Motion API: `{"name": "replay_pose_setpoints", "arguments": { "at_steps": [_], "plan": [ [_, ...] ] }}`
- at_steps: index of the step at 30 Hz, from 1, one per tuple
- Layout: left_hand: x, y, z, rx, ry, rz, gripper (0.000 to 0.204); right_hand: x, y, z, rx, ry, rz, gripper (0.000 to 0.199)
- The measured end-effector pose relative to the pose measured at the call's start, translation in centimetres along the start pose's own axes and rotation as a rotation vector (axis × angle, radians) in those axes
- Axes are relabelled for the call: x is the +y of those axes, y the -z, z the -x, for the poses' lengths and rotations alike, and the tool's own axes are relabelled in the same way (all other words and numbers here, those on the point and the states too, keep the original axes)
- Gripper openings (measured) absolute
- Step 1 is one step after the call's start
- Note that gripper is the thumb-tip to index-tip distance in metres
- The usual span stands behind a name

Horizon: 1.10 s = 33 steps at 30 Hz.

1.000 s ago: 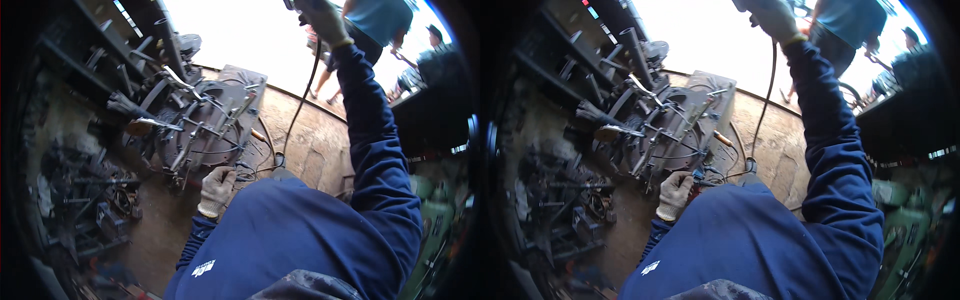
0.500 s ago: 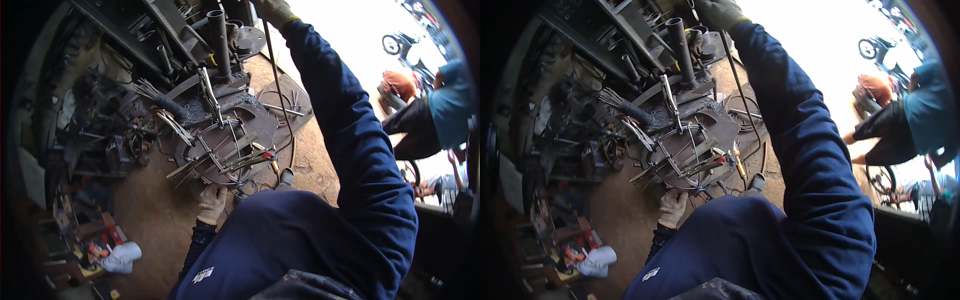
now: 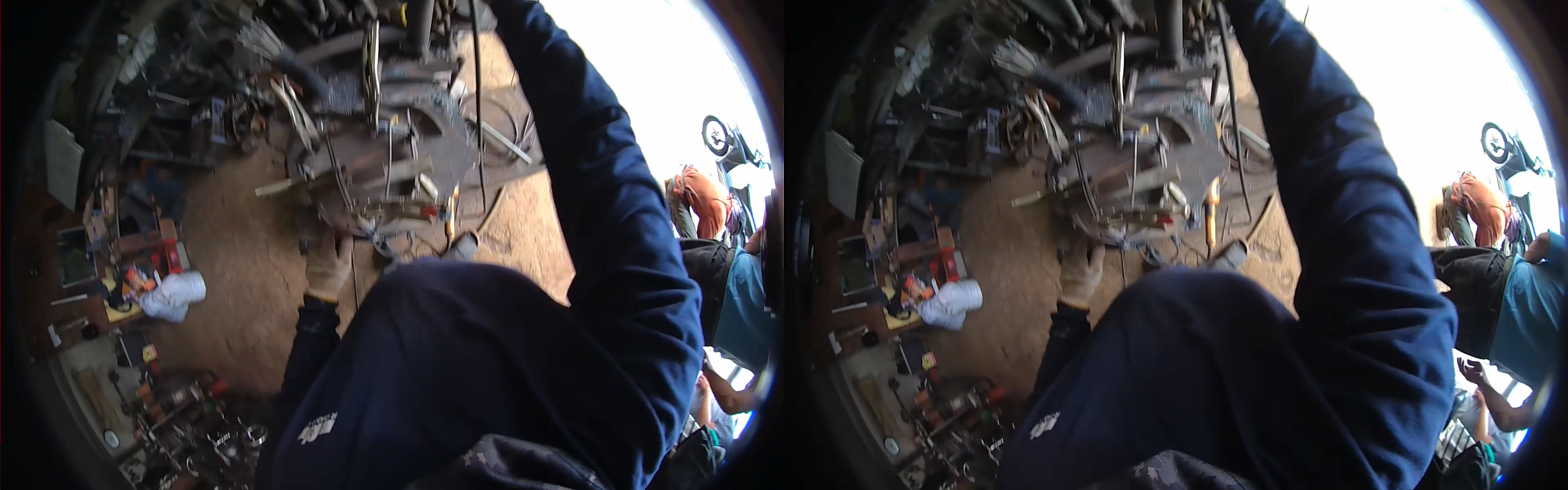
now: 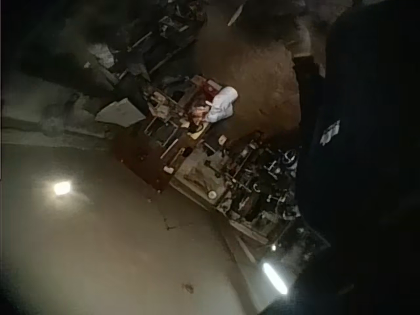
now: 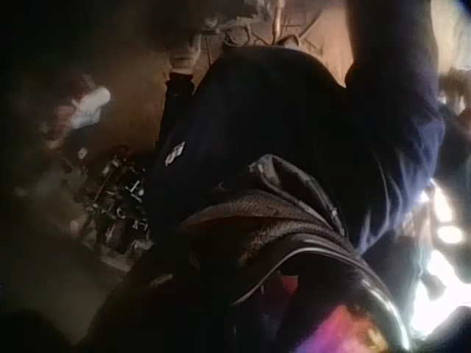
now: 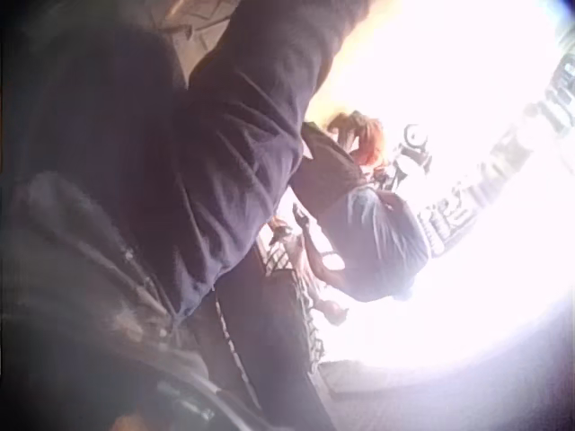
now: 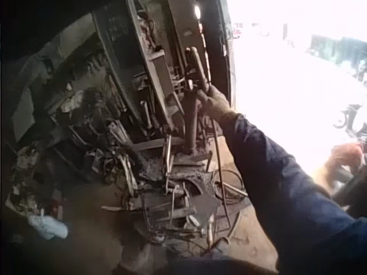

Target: The person assembles a metal structure by aligning curved pipes and flat plates, using a welding torch to join the components while wearing protective gloves. The person subsequently uses a wrench to tighten bolts on the assembled frame.

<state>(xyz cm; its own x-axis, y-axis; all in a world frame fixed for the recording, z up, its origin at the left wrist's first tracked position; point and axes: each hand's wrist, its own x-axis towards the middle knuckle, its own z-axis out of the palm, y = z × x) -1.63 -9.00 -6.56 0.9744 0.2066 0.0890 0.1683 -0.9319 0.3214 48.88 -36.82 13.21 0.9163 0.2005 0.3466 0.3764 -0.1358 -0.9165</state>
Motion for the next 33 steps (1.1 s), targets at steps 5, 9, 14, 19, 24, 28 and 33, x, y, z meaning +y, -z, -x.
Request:
{"name": "replay_pose_setpoints", "arguments": {
  "at_steps": [5, 9, 14, 19, 24, 28, 33],
  "plan": [
    [0.7, 0.5, -0.8, 0.050, 0.008, 0.134, 0.031, 2.0, 0.3, 0.5, -0.124, 0.038, 0.338, 0.035],
    [0.2, 1.5, -1.1, -0.031, -0.006, 0.213, 0.026, 1.1, 0.2, 3.8, -0.103, 0.090, 0.622, 0.033],
    [-1.5, 2.7, -2.8, -0.139, -0.246, 0.240, 0.019, -6.9, -1.5, 21.0, -0.081, 0.027, -0.091, 0.049],
    [-1.0, 7.0, -5.4, -0.128, -0.454, 0.450, 0.016, -9.5, -7.3, 32.6, -0.250, 0.342, 0.831, 0.030],
    [0.7, 9.0, -7.9, -0.054, -0.694, 0.584, 0.026, -10.4, -10.0, 35.8, -0.477, 0.036, 1.215, 0.027],
    [4.0, 9.6, -9.9, 0.048, -0.987, 0.560, 0.036, -11.1, -10.6, 36.5, -0.440, 0.072, 1.216, 0.019],
    [7.1, 6.5, -11.2, 0.167, -1.086, 0.177, 0.064, -10.5, -10.9, 36.5, -0.401, 0.115, 1.273, 0.015]
  ]
}}
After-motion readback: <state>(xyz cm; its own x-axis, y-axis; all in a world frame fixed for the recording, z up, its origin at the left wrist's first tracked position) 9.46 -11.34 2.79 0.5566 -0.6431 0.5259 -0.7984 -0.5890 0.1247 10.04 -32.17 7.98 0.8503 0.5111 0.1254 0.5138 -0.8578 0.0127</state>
